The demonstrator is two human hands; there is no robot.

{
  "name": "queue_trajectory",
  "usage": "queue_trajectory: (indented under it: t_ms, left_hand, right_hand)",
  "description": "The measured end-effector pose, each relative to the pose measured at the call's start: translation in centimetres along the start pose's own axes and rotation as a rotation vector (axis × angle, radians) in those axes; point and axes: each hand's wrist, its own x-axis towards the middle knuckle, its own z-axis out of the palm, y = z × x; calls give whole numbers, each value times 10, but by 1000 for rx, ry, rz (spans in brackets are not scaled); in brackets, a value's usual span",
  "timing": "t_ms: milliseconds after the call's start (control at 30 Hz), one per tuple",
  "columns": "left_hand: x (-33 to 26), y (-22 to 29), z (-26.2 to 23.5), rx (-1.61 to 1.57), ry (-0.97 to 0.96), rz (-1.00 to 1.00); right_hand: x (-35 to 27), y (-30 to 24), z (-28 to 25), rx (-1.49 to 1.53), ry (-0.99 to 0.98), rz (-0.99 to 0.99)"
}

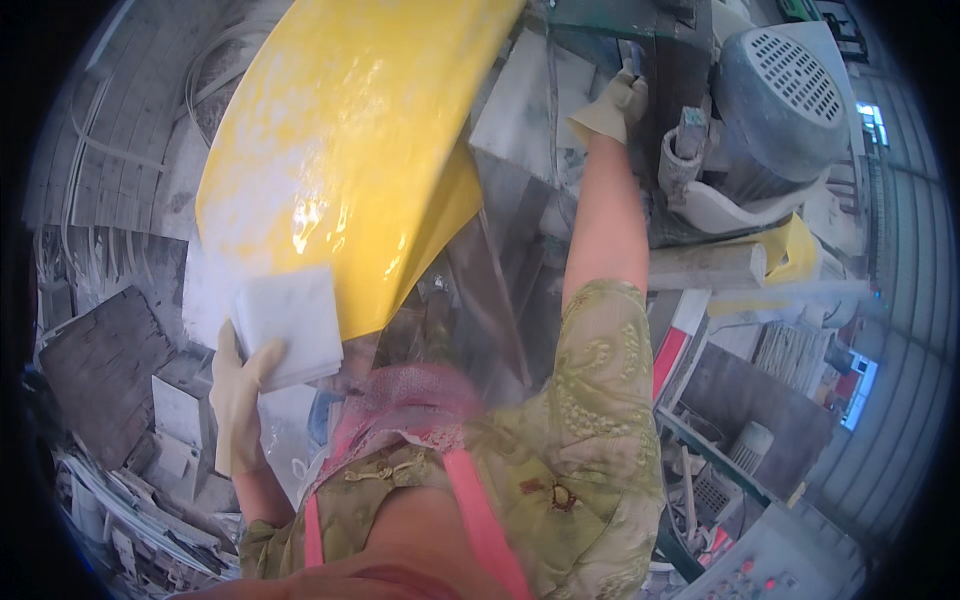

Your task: The person repeatedly picks up small white rectangular tiles from a yellow tray, wipes them with a cloth, and stacks them on a nearby pile. The person wears gloves and a pink apron while working in a factory setting.

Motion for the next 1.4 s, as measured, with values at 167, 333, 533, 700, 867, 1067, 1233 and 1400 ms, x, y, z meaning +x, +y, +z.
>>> queue_trajectory:
  t_ms: [167,333,533,700,867,1067,1233,1400]
  left_hand:
    - [-4,6,2,-10,12,-61]
    - [-6,7,6,-29,52,-86]
    - [1,3,13,-100,46,34]
    - [4,-13,14,15,119,116]
    - [-2,-7,18,223,169,125]
    - [-25,30,36,648,222,199]
    - [-27,55,37,776,276,414]
    - [-2,74,36,842,264,509]
  right_hand:
    - [27,-23,26,303,-58,147]
    - [21,-40,9,-1045,-308,-593]
    - [5,-38,-9,-403,-106,-370]
    - [-140,-33,-64,655,-308,-430]
    - [-332,-33,-177,513,-1542,530]
    - [-388,-40,-170,582,-1746,377]
    - [-398,-49,-156,837,-1618,358]
    - [-358,-81,-147,348,-1781,73]
